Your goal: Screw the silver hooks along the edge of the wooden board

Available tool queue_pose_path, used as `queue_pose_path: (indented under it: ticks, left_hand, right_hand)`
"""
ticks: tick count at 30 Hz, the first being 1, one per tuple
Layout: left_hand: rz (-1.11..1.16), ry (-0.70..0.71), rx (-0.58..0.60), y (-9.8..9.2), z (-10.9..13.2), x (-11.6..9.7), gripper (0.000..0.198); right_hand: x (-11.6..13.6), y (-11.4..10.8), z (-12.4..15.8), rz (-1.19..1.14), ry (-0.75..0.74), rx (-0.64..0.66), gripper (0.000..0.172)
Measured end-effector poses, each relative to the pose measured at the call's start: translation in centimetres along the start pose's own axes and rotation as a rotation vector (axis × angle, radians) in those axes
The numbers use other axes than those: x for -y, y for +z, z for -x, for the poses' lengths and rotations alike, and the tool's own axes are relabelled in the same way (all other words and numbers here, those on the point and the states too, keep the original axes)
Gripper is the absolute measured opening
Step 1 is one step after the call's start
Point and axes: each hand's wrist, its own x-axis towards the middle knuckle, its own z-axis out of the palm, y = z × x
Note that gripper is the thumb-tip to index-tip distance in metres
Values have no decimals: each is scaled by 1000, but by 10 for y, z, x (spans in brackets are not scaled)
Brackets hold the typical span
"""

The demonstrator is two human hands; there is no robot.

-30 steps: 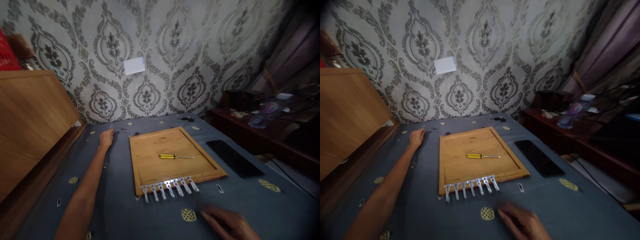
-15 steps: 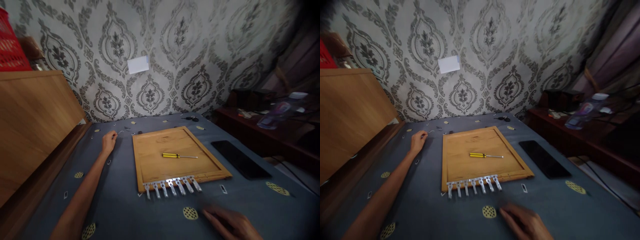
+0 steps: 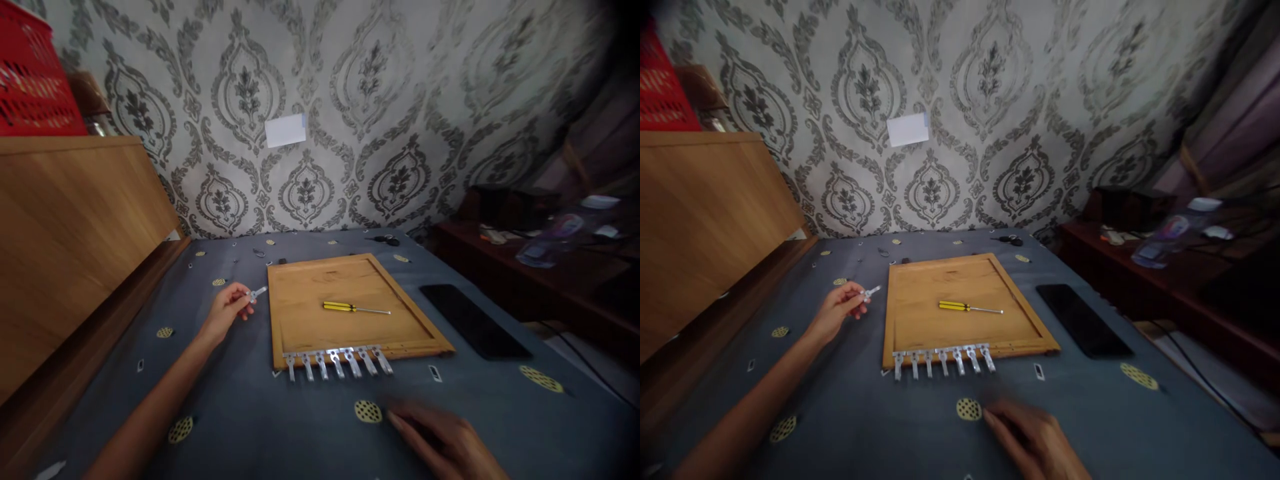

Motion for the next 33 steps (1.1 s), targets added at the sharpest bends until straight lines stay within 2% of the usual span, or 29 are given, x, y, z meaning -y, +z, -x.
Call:
queue_pose_path:
  ticks: [3,6,9,12,16,19,24,28,30,33]
  left_hand:
    - [48,-51,82,19,29,-20,29]
    - [114,-63,213,40,55,-39,24]
    - [145,-89,321,58,75,-54,21]
    - [133,-105,394,72,91,-63,18]
    - [106,-126,484,85,103,-67,17]
    - [57,-139,525,94,107,-67,20]
    - [-46,-141,585,116,110,-66,20]
    - [-100,-83,615,137,108,-68,19]
    - [-159,-14,563,145,104,-70,20]
    - [-237,74,425,152,96,-71,24]
  right_hand:
    - [20,-2,-9,-35,-90,44,33]
    - [37,2,-22,-83,-145,14,27]
    - [46,9,-31,-127,-188,-30,30]
    - [50,12,-32,-164,-208,-66,34]
    - [45,12,-22,-237,-254,-30,22]
    - [36,12,-8,-295,-267,4,19]
    - [25,7,15,-390,-192,99,24]
    - [17,-4,24,-439,-111,101,27]
    - [11,-9,24,-512,-17,47,28]
    - [-3,-14,19,-642,185,-87,32]
